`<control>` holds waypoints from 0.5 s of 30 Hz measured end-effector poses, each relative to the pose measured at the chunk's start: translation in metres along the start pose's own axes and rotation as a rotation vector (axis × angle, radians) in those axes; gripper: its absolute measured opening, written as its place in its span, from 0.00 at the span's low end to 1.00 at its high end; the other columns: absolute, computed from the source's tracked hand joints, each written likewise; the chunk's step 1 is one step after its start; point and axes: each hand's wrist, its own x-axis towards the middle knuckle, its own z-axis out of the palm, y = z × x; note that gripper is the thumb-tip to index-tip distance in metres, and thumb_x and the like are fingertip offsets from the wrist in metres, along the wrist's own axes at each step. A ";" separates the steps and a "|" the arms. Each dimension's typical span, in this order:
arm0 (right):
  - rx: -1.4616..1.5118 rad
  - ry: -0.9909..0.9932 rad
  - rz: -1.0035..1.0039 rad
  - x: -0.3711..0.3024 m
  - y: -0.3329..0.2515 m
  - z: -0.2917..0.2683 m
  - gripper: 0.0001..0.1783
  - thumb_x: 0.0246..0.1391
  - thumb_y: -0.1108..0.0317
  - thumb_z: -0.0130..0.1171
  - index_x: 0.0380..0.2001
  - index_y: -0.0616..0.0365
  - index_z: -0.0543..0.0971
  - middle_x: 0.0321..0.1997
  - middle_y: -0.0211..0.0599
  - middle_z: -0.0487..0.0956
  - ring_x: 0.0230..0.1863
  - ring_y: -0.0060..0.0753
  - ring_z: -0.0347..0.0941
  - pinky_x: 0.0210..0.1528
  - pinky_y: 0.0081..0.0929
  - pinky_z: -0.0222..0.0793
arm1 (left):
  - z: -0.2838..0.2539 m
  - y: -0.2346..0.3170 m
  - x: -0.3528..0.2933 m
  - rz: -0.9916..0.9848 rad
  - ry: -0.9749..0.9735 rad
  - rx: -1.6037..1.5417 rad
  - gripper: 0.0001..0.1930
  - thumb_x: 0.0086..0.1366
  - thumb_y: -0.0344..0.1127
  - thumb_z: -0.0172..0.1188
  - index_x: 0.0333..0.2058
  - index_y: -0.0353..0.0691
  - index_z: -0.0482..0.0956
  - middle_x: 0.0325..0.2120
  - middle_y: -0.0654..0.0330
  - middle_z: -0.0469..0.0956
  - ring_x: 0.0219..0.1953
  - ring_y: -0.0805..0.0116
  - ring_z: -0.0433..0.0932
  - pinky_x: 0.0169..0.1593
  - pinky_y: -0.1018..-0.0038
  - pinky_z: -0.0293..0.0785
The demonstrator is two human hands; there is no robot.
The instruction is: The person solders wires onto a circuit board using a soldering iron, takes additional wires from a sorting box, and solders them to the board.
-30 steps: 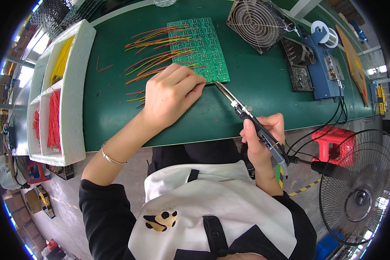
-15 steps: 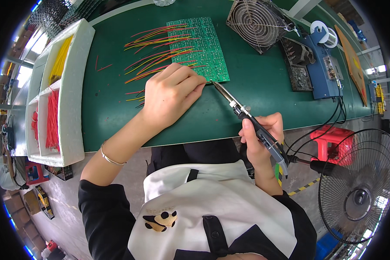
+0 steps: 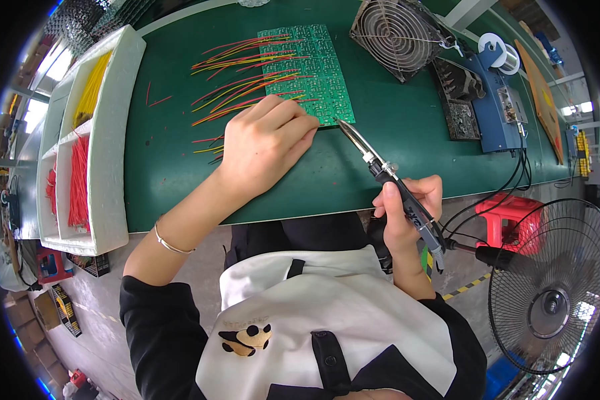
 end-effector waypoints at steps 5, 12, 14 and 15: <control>0.019 0.035 -0.003 0.002 -0.003 0.002 0.15 0.48 0.75 0.60 0.31 0.60 0.62 0.20 0.38 0.74 0.17 0.17 0.70 0.17 0.13 0.65 | -0.002 0.000 0.002 -0.002 -0.023 -0.013 0.06 0.44 0.27 0.65 0.23 0.43 0.79 0.21 0.68 0.74 0.25 0.71 0.73 0.26 0.76 0.70; 0.045 0.082 -0.039 0.016 -0.002 -0.001 0.15 0.48 0.75 0.61 0.28 0.60 0.62 0.19 0.37 0.74 0.15 0.17 0.69 0.15 0.12 0.64 | -0.004 0.002 0.001 -0.011 -0.027 -0.012 0.06 0.45 0.27 0.65 0.24 0.43 0.80 0.22 0.68 0.74 0.25 0.71 0.73 0.26 0.76 0.71; 0.059 0.046 -0.006 0.016 0.000 -0.002 0.15 0.48 0.74 0.61 0.26 0.59 0.62 0.18 0.37 0.73 0.13 0.16 0.68 0.14 0.12 0.63 | -0.003 0.001 0.001 -0.014 -0.027 -0.017 0.06 0.45 0.27 0.65 0.24 0.43 0.80 0.22 0.68 0.74 0.25 0.71 0.73 0.26 0.76 0.71; 0.058 0.044 -0.006 0.016 0.001 -0.002 0.15 0.48 0.74 0.61 0.26 0.59 0.62 0.18 0.37 0.73 0.13 0.16 0.68 0.14 0.12 0.63 | -0.004 0.001 0.001 -0.016 -0.026 -0.017 0.06 0.45 0.27 0.65 0.24 0.43 0.80 0.22 0.68 0.74 0.25 0.71 0.73 0.26 0.76 0.71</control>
